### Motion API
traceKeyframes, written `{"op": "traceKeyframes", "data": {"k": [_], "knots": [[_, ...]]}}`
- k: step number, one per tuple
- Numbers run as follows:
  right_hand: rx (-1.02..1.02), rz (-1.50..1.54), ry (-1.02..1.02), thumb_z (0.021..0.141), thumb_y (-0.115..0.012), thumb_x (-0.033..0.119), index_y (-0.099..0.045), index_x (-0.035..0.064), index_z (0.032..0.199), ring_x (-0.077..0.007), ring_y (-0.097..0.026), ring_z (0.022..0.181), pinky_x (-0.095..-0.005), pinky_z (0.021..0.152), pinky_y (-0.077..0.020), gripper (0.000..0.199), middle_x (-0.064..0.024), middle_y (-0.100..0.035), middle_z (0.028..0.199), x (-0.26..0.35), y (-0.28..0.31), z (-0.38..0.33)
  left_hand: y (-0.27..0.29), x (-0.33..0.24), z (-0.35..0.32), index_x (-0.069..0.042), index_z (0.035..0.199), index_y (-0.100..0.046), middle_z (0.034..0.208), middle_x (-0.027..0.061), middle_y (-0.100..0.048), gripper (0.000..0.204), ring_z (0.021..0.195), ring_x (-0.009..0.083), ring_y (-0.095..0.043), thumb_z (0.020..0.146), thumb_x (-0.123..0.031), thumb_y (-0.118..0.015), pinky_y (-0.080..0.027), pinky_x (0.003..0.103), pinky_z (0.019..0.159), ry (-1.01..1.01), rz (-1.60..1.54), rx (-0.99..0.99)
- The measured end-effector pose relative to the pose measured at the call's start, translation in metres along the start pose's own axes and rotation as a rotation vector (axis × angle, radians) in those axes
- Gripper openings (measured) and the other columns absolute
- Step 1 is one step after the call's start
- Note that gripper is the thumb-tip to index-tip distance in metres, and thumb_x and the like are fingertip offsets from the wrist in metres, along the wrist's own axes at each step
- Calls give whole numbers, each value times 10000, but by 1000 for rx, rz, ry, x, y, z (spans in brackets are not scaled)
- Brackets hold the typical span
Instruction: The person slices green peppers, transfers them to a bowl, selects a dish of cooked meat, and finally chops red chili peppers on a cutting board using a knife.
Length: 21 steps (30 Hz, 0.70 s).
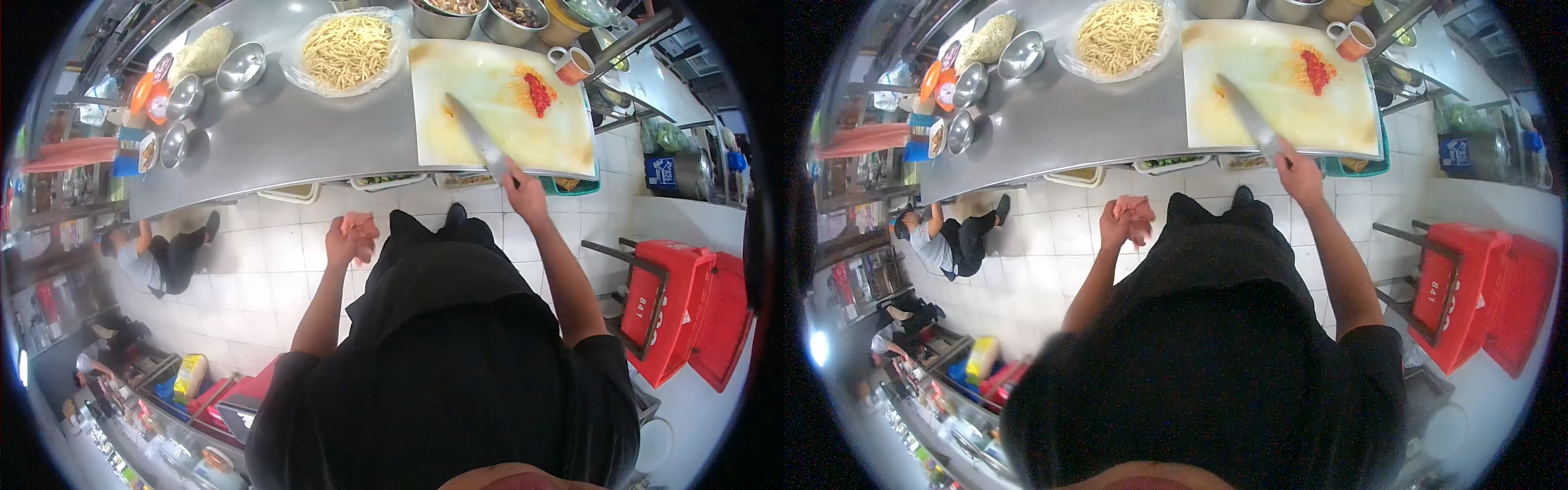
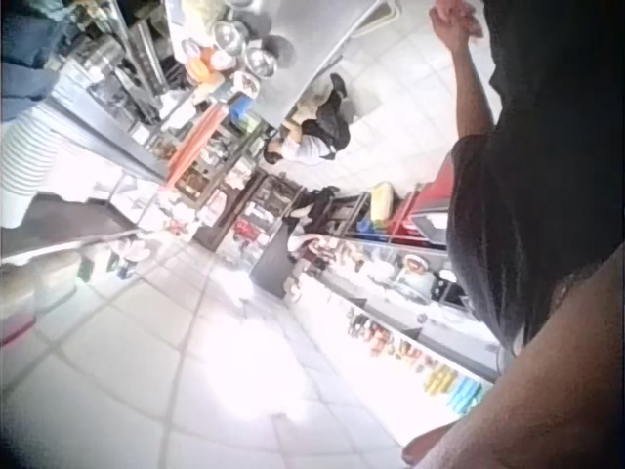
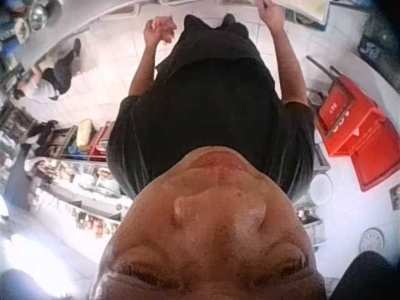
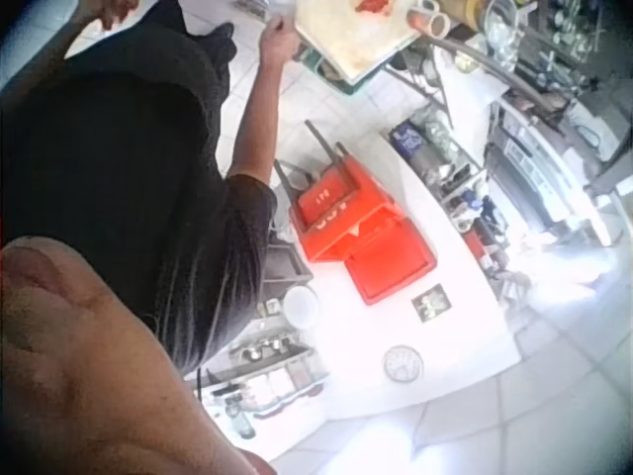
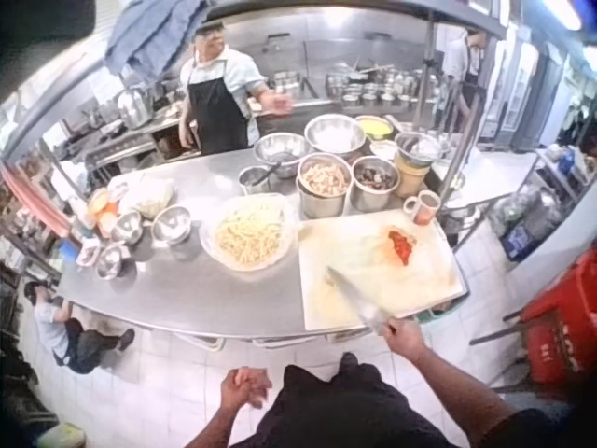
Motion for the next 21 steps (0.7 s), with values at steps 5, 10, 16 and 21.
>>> {"op": "traceKeyframes", "data": {"k": [5, 10, 16, 21], "knots": [[-226, 57, 94, 931, -632, 335, -651, 237, 1321, -405, -691, 745, -477, 672, -553, 403, -225, -687, 827, -28, 0, 10, 20, 104, -16, 21, 1070, -631, 948, 99, -684, 265, 843, 204, -665, 842, -113, -620, -545, 317, 755, 147, -460, -198], [-31, -73, 102, 921, -669, 290, -642, 215, 1337, -381, -705, 806, -432, 728, -561, 424, -217, -707, 894, 32, -17, -4, 43, 105, -29, 35, 1162, -567, 1125, 186, -664, 230, 943, 303, -695, 993, -91, -476, -630, 448, 810, 135, -834, 14], [139, 276, 253, 938, -668, 248, -604, 153, 1376, -308, -690, 935, -387, 837, -544, 453, -194, -715, 1080, 111, -24, -40, 76, 82, -18, 0, 1155, -543, 1166, 168, -646, 191, 999, 268, -686, 1002, -105, -499, -610, 393, 838, 34, -876, -312], [199, 582, 122, 965, -662, 173, -596, 68, 1381, -95, -595, 706, -247, 655, -491, 434, -51, -696, 932, 117, 18, -67, 109, 39, 8, -7, 1184, -545, 1169, 141, -634, 205, 1018, 232, -676, 995, -87, -536, -599, 355, 844, -65, -798, -468]]}}
Point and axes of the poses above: each hand's wrist, its own z-axis towards the middle knuckle, its own y-axis out of the back of the hand, x = y × z, the point moved 3 cm from there along z, towards the middle knuckle
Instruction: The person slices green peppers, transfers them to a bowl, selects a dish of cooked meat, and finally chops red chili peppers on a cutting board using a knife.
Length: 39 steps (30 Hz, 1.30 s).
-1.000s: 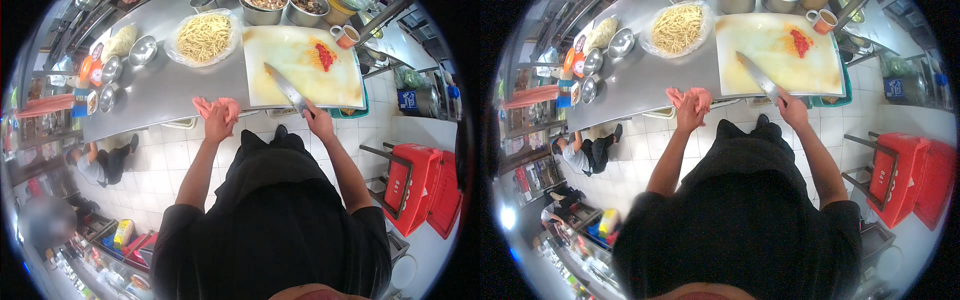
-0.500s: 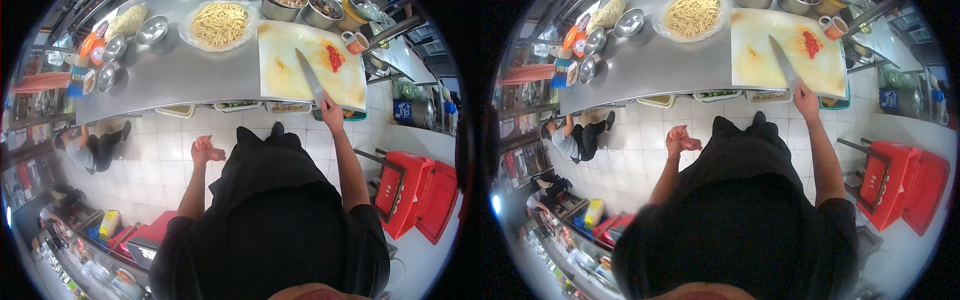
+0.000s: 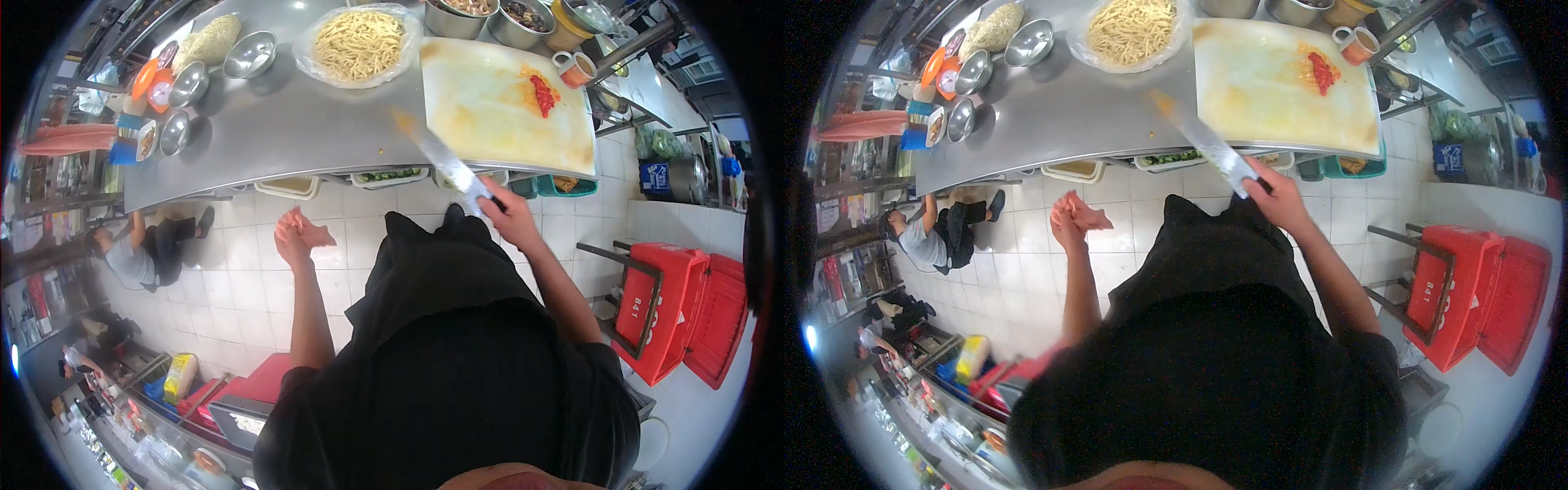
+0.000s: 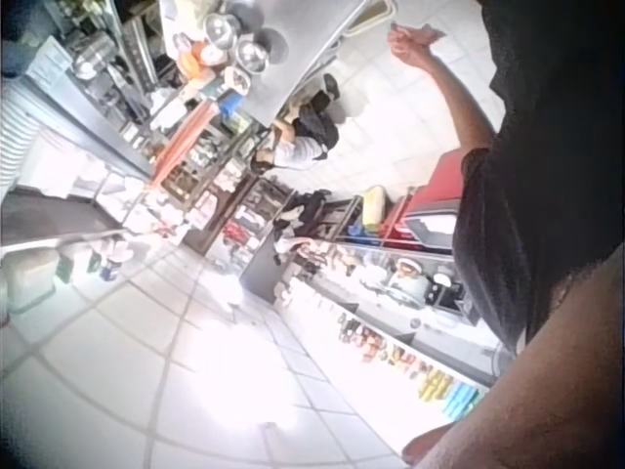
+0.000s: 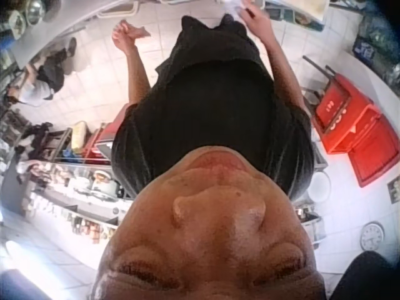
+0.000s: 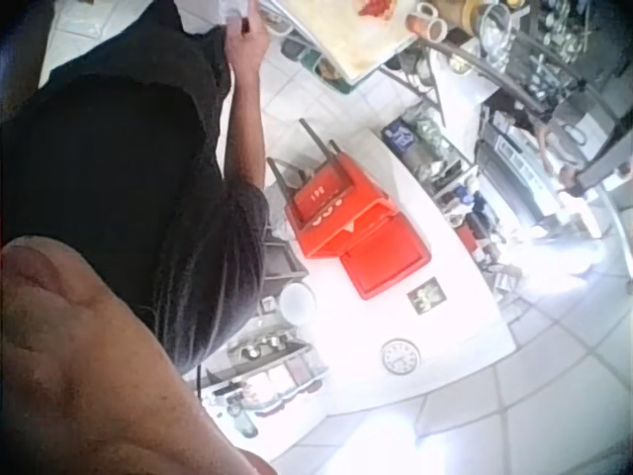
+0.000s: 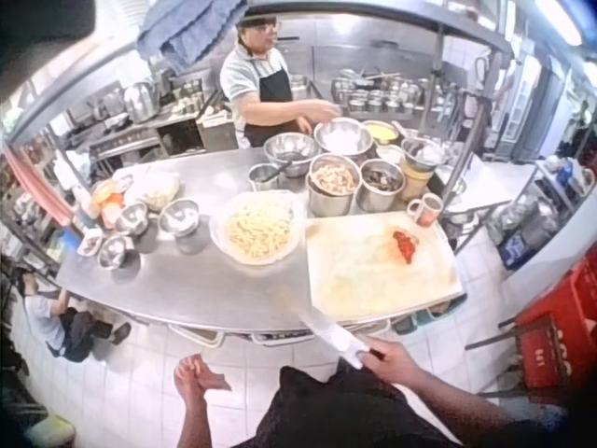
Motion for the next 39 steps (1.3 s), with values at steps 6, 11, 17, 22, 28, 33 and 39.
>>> {"op": "traceKeyframes", "data": {"k": [6, 11, 17, 22, 28, 33, 39], "knots": [[-138, 291, -300, 975, -649, 180, -675, 25, 1123, -52, -514, 605, -220, 538, -419, 216, 8, -633, 816, 20, 91, -62, -117, -78, 30, 36, 1163, -558, 1093, 147, -674, 240, 894, 186, -688, 939, -50, -571, -573, 261, 703, -28, 174, 283], [-336, 386, -151, 906, -629, 43, -595, 22, 1275, -118, -558, 711, -248, 649, -459, 371, -40, -610, 924, 31, 190, -106, -217, -75, 44, 9, 1206, -580, 1080, 134, -681, 353, 937, 238, -697, 899, -142, -665, -575, 337, 757, -376, 458, 402], [-518, 620, 59, 927, -675, 171, -435, 47, 1374, -169, -574, 707, -281, 625, -482, 522, -111, -577, 1019, -21, 281, -124, -305, -24, 57, -108, 1230, -616, 1135, 138, -674, 415, 1056, 331, -655, 854, -252, -715, -537, 422, 892, -618, 826, 546], [-711, 599, -377, 894, -596, 102, -601, 40, 982, -168, -532, 557, -327, 538, -443, 108, -89, -607, 785, -234, 332, -88, -345, -2, 16, -126, 1218, -625, 1091, 150, -681, 368, 1052, 362, -622, 895, -301, -642, -511, 484, 881, -814, 1156, 622], [-837, -75, -811, 814, -551, 92, -516, -11, 1318, -255, -577, 457, -406, 422, -473, 516, -143, -614, 704, -393, 311, -108, -329, 7, -47, -80, 1027, -635, 984, 118, -706, 216, 935, 344, -646, 937, -262, -562, -507, 474, 863, -785, 1295, 881], [-699, -157, -734, 799, -585, 104, -380, 83, 1528, -347, -684, 854, -426, 791, -548, 758, -210, -675, 962, -429, 279, -71, -295, -5, -135, -22, 1027, -650, 963, 70, -735, 118, 800, 134, -699, 960, -55, -559, -565, 287, 721, 31, 884, 645], [-893, 97, -901, 795, -659, 144, -516, 52, 1231, -304, -690, 820, -386, 767, -563, 468, -218, -662, 1004, -415, 247, -55, -215, 75, -143, 14, 1252, -561, 1102, 128, -706, 322, 964, 204, -692, 1007, -195, -561, -561, 316, 832, 169, 487, 482]]}}
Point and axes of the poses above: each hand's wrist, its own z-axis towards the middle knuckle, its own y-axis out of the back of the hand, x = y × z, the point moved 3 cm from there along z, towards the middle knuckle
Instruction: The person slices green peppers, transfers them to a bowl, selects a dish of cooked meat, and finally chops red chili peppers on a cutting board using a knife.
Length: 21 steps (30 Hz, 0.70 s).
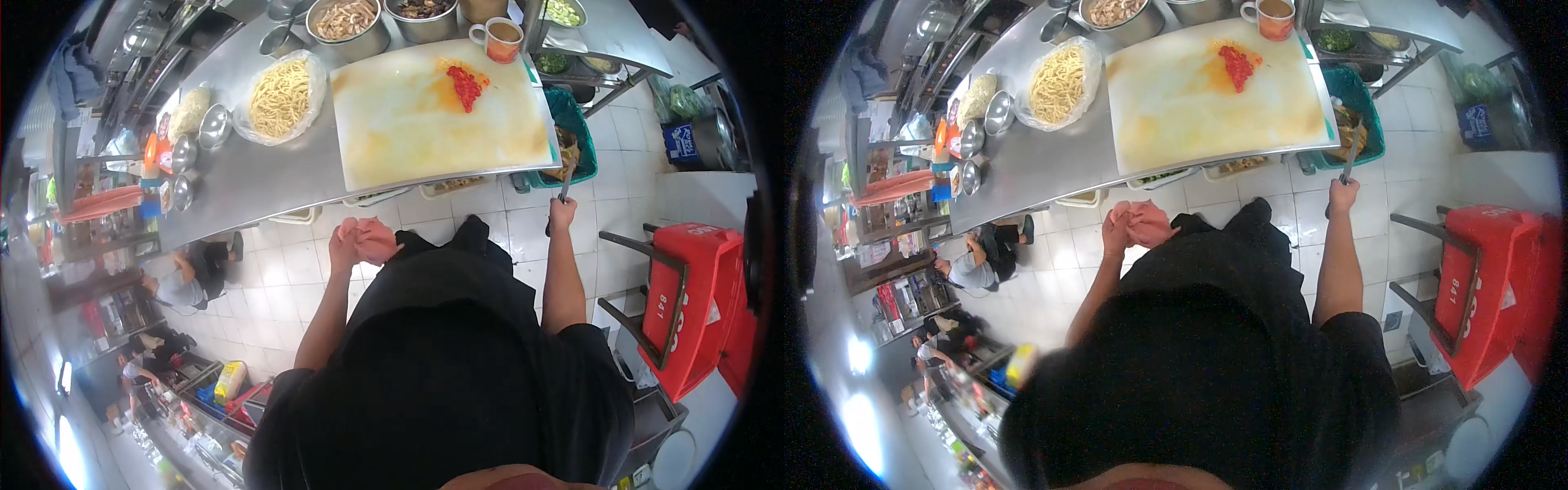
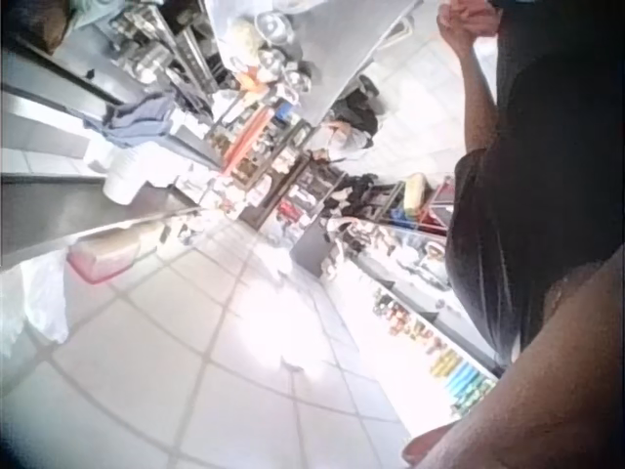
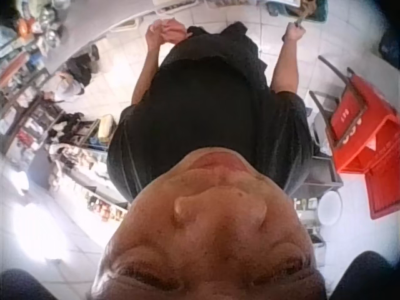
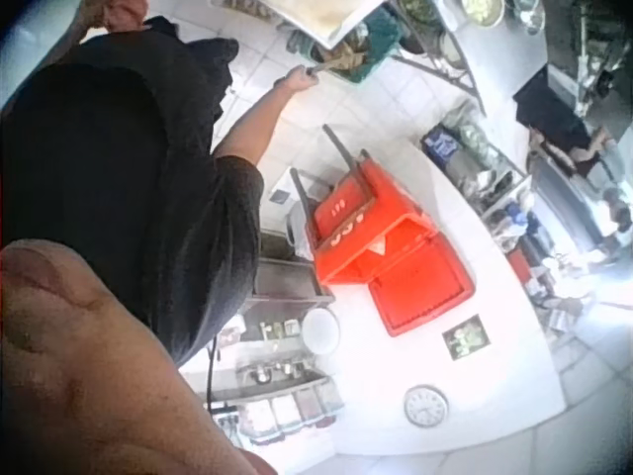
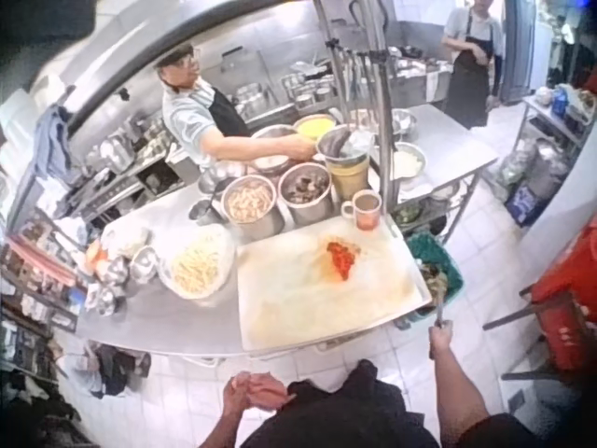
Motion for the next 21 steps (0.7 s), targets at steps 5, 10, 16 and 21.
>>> {"op": "traceKeyframes", "data": {"k": [5, 10, 16, 21], "knots": [[-26, 63, 55, 860, -694, 210, -488, 51, 1238, -205, -596, 575, -340, 511, -502, 459, -163, -628, 905, 8, 44, -17, -33, -83, -20, -12, 1302, -531, 1176, 151, -665, 404, 1043, 260, -666, 1036, -315, -513, -556, 338, 836, 187, -334, 101], [-251, -8, 500, 929, -674, 196, -525, 47, 1198, -135, -569, 739, -266, 649, -481, 342, -86, -589, 897, 32, 98, -69, -17, -183, -34, -54, 1350, -525, 1186, 108, -647, 570, 1011, 301, -668, 1030, -517, -438, -571, 436, 872, 45, -731, 198], [135, 174, 723, 994, -583, 90, -556, 11, 1239, -158, -594, 964, -287, 880, -483, 259, -90, -616, 1068, 91, 96, -184, -29, -148, 7, -20, 1410, -455, 1331, 131, -563, 495, 1232, 280, -553, 1047, -340, -355, -459, 425, 1043, -69, -580, 230], [390, -65, 936, 932, -651, 53, -630, 62, 1219, -252, -676, 915, -337, 795, -540, 288, -145, -671, 1078, 149, 56, -292, -49, -192, 6, -66, 1404, -469, 1333, 100, -571, 421, 1131, 270, -588, 1034, -255, -402, -487, 407, 999, 5, -967, 455]]}}
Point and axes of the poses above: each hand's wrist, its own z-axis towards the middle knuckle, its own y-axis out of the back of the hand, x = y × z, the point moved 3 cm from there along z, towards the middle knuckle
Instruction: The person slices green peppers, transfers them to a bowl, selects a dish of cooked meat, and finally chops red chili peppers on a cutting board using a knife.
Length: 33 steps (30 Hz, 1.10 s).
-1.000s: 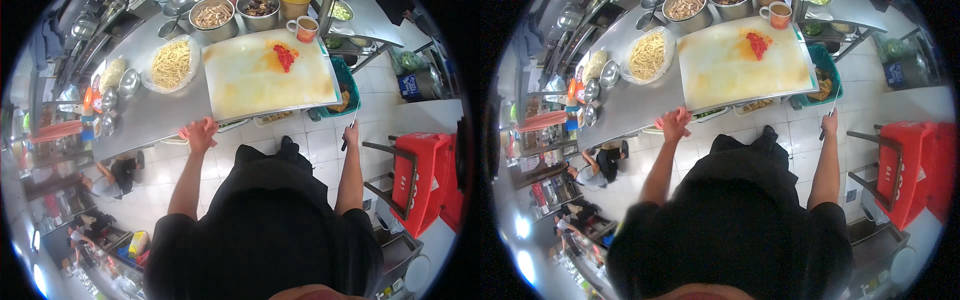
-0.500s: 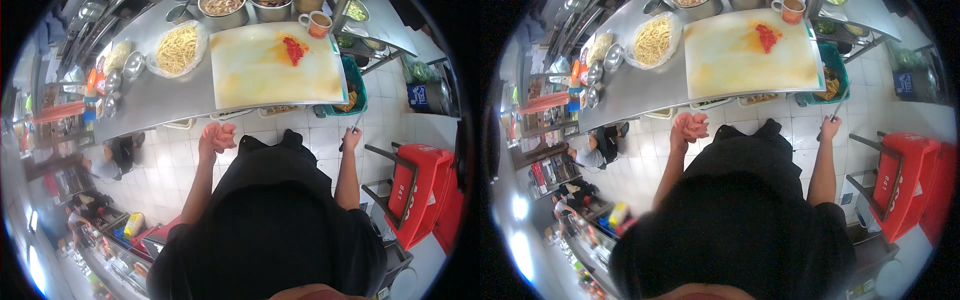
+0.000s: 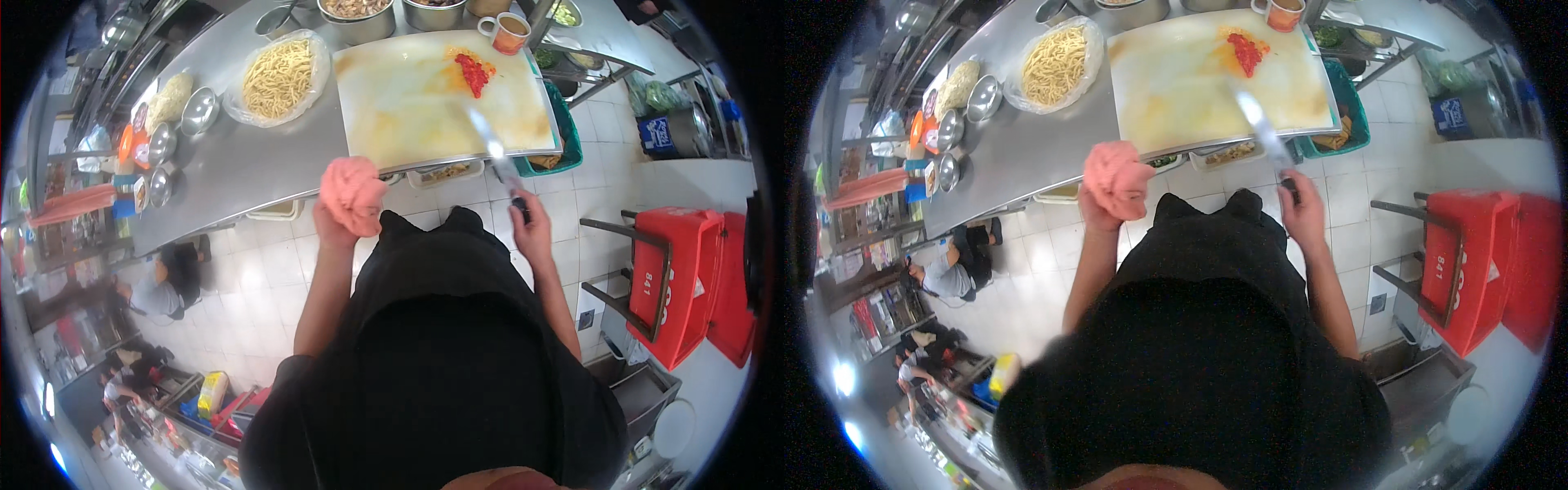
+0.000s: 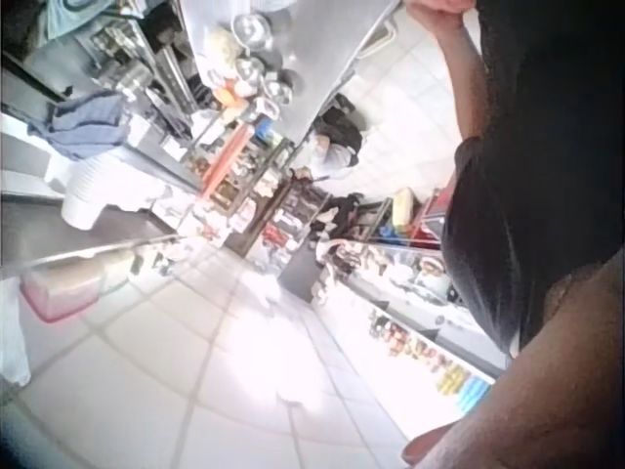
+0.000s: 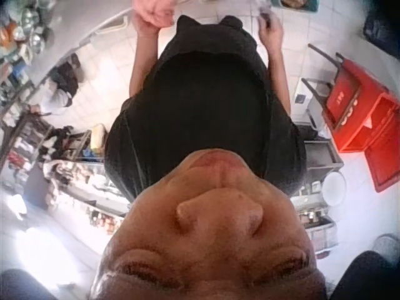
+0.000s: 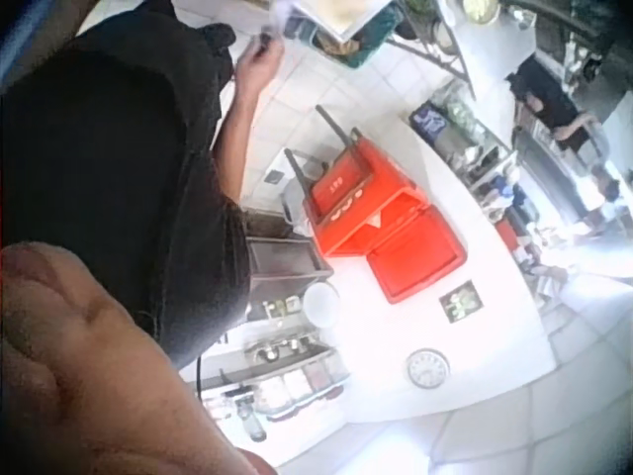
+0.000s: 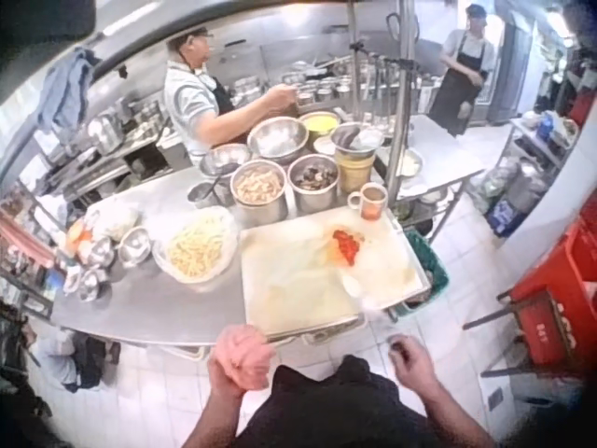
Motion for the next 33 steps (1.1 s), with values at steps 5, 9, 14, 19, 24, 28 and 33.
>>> {"op": "traceKeyframes", "data": {"k": [5, 9, 14, 19, 24, 28, 33], "knots": [[227, -100, -30, 903, -690, 137, -642, 142, 1160, -376, -661, 870, -448, 763, -541, 261, -164, -653, 988, 43, -52, -3, 7, -35, -8, -132, 1359, -477, 1256, 66, -600, 396, 1017, 232, -612, 1005, -308, -503, -518, 393, 861, -67, 35, -204], [311, -200, -28, 908, -684, 147, -642, 140, 1162, -377, -664, 865, -453, 760, -540, 258, -168, -660, 977, 55, -69, -4, 27, -41, -14, -141, 1339, -484, 1307, 42, -578, 480, 1087, 258, -622, 962, -423, -573, -545, 408, 869, -124, 16, -260], [-8, -172, -146, 921, -661, 122, -646, 70, 1192, -331, -688, 864, -415, 767, -547, 277, -183, -699, 1005, -17, -36, -15, 24, -57, -24, -140, 1360, -463, 1275, 46, -575, 571, 1140, 277, -624, 920, -450, -653, -573, 432, 875, -367, 320, -36], [-358, -324, -326, 964, -615, 114, -633, 44, 1241, -285, -704, 917, -374, 825, -545, 287, -188, -721, 1034, -70, 50, -27, 7, -80, -21, -149, 1361, -478, 1264, 90, -592, 555, 1123, 304, -624, 923, -448, -639, -555, 486, 894, -344, 245, -13], [-251, -167, -31, 926, -676, 84, -616, 41, 1245, -273, -707, 912, -381, 800, -552, 327, -191, -704, 992, 3, 22, -4, 53, -28, -11, -120, 1384, -472, 1266, 111, -591, 545, 1096, 320, -621, 1002, -507, -436, -529, 512, 912, 36, -163, -251], [-81, 10, -36, 922, -703, 75, -443, 49, 1373, -191, -658, 815, -330, 722, -531, 522, -142, -678, 950, 52, -49, 27, 20, -6, 33, -94, 1299, -488, 1115, 113, -606, 500, 942, 282, -608, 1000, -493, -461, -524, 457, 794, -22, 128, 399], [35, -87, 176, 854, -720, 146, -334, 127, 1514, -442, -660, 918, -488, 774, -543, 765, -243, -624, 1122, 121, -117, 73, -27, 52, 70, -92, 1183, -502, 1033, 68, -581, 244, 893, 218, -612, 1039, -288, -509, -543, 352, 715, 64, -63, 230]]}}
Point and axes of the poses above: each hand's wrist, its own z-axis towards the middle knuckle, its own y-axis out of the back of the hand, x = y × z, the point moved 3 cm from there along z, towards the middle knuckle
